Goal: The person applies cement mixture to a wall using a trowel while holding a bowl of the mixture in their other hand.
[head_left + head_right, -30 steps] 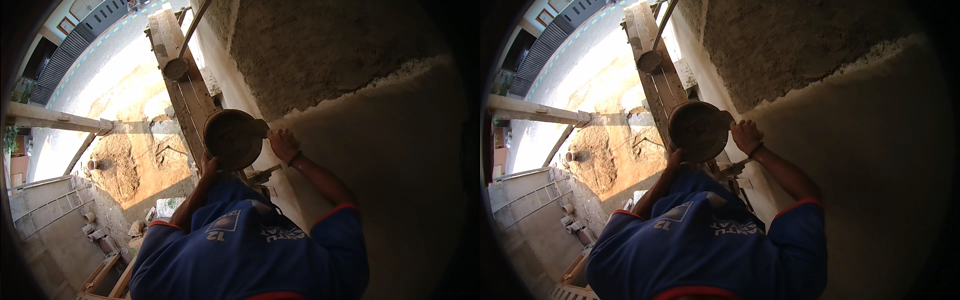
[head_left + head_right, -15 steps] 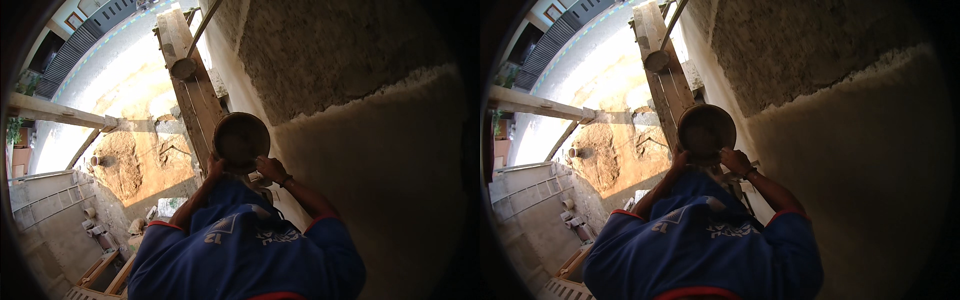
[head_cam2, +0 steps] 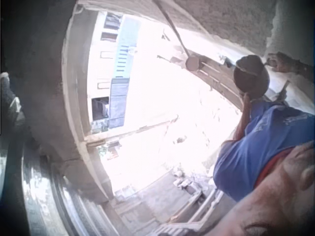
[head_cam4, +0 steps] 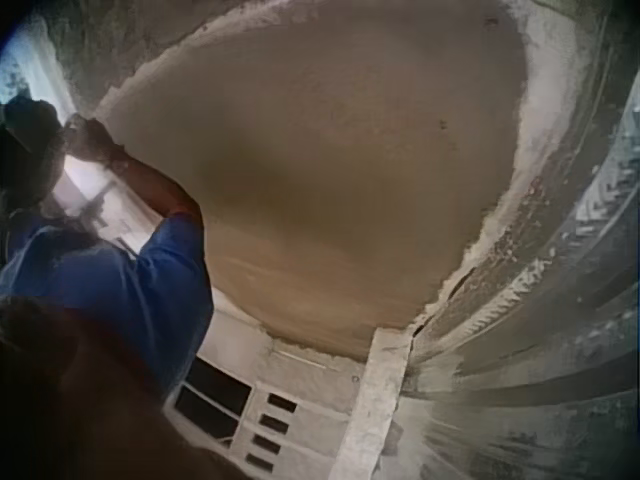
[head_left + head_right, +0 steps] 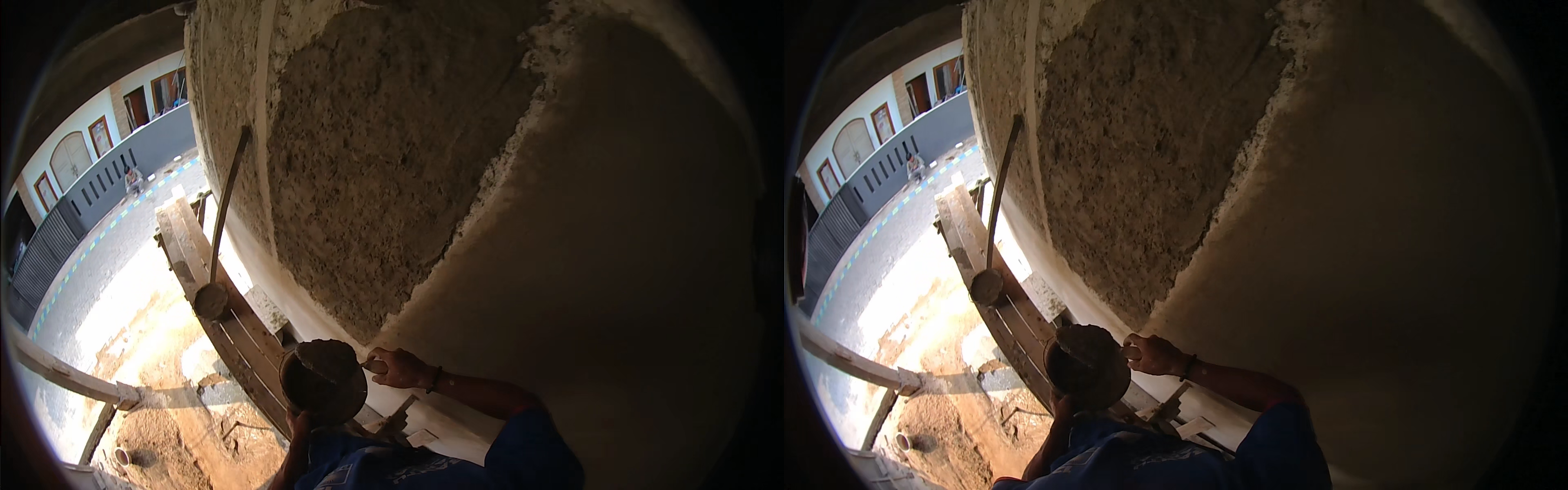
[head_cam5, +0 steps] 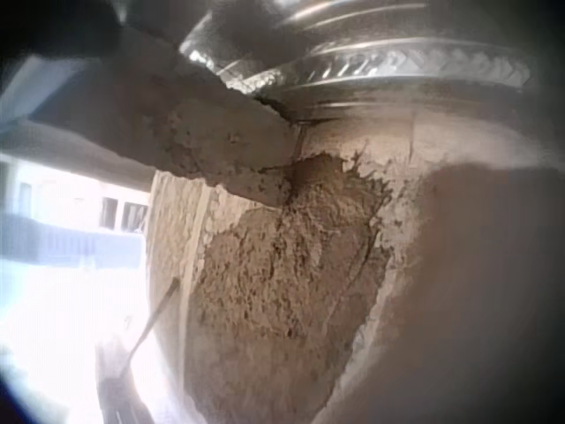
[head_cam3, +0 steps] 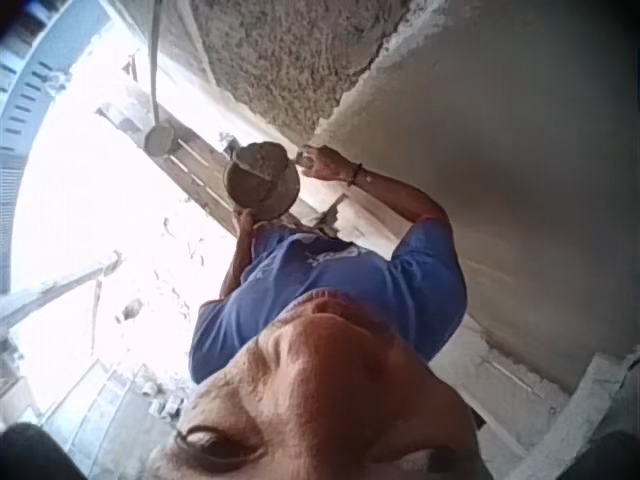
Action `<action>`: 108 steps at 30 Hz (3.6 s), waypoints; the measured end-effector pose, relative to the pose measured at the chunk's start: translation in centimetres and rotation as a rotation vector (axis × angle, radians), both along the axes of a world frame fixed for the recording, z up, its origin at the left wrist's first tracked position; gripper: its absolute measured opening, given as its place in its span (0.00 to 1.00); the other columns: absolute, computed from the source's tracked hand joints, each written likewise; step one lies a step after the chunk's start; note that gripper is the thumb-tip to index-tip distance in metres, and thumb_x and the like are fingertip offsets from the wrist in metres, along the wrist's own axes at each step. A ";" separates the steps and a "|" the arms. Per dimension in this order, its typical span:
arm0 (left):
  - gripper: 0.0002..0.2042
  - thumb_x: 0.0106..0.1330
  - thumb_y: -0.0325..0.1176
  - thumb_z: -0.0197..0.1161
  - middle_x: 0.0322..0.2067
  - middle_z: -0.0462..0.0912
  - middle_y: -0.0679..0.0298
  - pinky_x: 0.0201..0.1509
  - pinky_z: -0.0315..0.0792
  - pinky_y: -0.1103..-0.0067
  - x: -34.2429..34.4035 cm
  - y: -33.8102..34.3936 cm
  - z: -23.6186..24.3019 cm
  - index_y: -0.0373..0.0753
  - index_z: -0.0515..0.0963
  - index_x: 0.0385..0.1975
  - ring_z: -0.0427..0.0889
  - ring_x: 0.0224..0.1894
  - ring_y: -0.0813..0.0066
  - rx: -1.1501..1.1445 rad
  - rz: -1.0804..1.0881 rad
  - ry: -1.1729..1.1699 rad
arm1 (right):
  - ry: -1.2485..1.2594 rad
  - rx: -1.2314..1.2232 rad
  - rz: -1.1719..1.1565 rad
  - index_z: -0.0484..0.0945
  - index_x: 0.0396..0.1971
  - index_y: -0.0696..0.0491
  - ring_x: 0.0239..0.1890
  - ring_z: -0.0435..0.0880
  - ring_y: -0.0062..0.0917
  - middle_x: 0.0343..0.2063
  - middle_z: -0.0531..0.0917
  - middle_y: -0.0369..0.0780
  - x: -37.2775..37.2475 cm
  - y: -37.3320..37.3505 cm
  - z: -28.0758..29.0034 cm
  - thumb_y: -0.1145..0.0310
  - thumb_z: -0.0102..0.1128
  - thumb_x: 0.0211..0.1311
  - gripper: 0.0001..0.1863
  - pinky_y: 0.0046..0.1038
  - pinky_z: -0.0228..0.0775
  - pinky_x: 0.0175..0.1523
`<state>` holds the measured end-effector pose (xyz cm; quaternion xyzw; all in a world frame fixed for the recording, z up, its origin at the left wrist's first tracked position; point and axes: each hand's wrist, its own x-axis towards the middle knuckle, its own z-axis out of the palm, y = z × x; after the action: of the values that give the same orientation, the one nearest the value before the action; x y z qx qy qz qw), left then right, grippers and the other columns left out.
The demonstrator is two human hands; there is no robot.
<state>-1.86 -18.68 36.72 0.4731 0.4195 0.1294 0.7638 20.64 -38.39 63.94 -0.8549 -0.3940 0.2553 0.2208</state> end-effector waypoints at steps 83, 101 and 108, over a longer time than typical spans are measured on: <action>0.28 0.46 0.22 0.60 0.29 0.77 0.62 0.26 0.74 0.76 0.4 4.0 -11.0 0.37 0.69 0.53 0.77 0.26 0.73 -0.088 -0.133 0.027 | -0.246 0.077 0.096 0.73 0.46 0.57 0.39 0.83 0.40 0.36 0.81 0.48 4.1 -3.6 25.9 0.63 0.68 0.50 0.24 0.36 0.74 0.44; 0.29 0.41 0.37 0.79 0.39 0.79 0.53 0.52 0.72 0.68 -3.9 4.8 -7.0 0.34 0.74 0.44 0.78 0.45 0.56 1.195 -0.817 -0.015 | -0.661 0.273 -0.672 0.71 0.57 0.59 0.23 0.69 0.11 0.21 0.72 0.29 7.5 -10.3 42.5 0.61 0.59 0.58 0.28 0.18 0.64 0.26; 0.34 0.37 0.57 0.77 0.32 0.78 0.57 0.68 0.49 0.54 -4.2 4.1 -9.6 0.38 0.74 0.40 0.76 0.44 0.57 0.732 -0.600 -0.119 | -0.246 0.155 -0.303 0.76 0.49 0.58 0.29 0.80 0.25 0.28 0.81 0.39 6.9 -10.0 26.5 0.66 0.63 0.55 0.21 0.27 0.72 0.36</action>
<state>-6.02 -14.58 27.09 0.8031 0.1468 0.0694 0.5733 27.56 -48.39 90.44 -0.9096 -0.3032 0.0817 0.2720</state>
